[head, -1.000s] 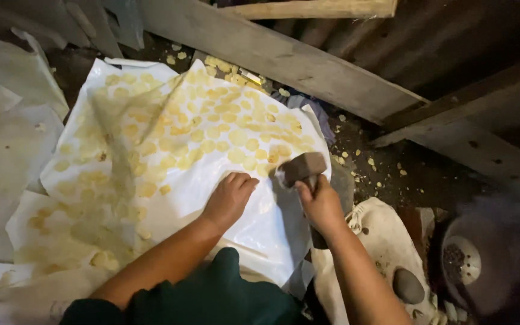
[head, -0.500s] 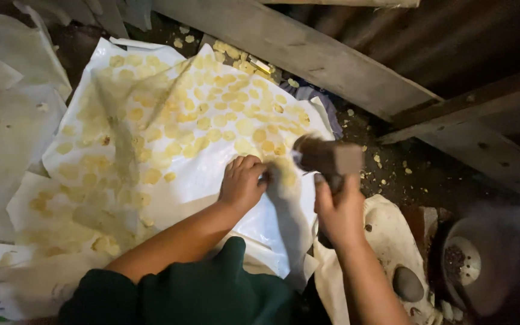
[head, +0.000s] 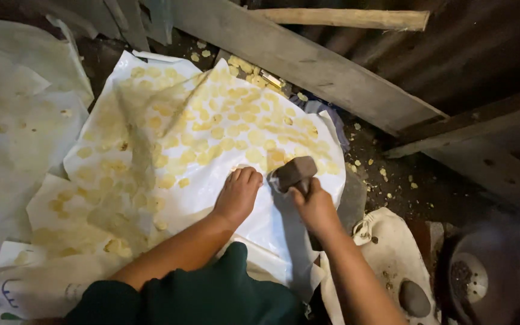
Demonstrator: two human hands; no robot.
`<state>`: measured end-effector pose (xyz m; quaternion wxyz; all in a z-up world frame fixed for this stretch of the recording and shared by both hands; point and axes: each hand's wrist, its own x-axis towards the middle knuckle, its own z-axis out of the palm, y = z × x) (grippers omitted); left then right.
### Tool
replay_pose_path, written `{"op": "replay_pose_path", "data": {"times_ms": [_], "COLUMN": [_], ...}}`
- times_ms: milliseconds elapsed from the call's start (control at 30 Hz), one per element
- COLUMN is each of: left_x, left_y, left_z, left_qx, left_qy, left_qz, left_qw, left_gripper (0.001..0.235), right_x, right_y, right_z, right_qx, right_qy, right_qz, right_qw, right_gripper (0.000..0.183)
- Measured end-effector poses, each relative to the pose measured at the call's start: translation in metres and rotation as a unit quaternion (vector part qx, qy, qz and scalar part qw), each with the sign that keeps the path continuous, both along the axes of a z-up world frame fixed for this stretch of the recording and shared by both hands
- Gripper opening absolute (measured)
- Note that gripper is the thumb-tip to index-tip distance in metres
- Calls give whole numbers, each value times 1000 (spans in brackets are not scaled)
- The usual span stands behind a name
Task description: The person uses a stone pestle to crush dark seeds in a mortar, then transfers the crushed material onto a white sheet. They use a hammer to flatten the material into thin, round discs. The person also stirs dark seeds in a wok over a fire and adds more seeds to the mortar.
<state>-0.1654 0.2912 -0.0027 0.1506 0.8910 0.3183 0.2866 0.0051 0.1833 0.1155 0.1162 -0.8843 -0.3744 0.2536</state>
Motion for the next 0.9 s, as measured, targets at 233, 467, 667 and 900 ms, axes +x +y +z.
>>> {"op": "replay_pose_path", "data": {"times_ms": [233, 467, 667, 900], "left_x": [-31, -16, 11, -31], "left_y": [4, 11, 10, 1], "left_z": [21, 38, 18, 54], "left_qx": [-16, 32, -62, -30], "left_qy": [-3, -39, -23, -60], "left_qz": [-48, -28, -8, 49], "left_qw": [999, 998, 998, 997], "left_gripper": [19, 26, 64, 33], "right_x": [-35, -2, -36, -41], "right_y": [-11, -3, 4, 5], "right_z": [1, -25, 68, -33], "right_qx": [57, 34, 173, 57], "right_qy": [-77, -22, -15, -73], "right_qz": [-15, 22, -69, -9], "right_qw": [995, 999, 982, 996], "right_gripper": [41, 47, 39, 43]}}
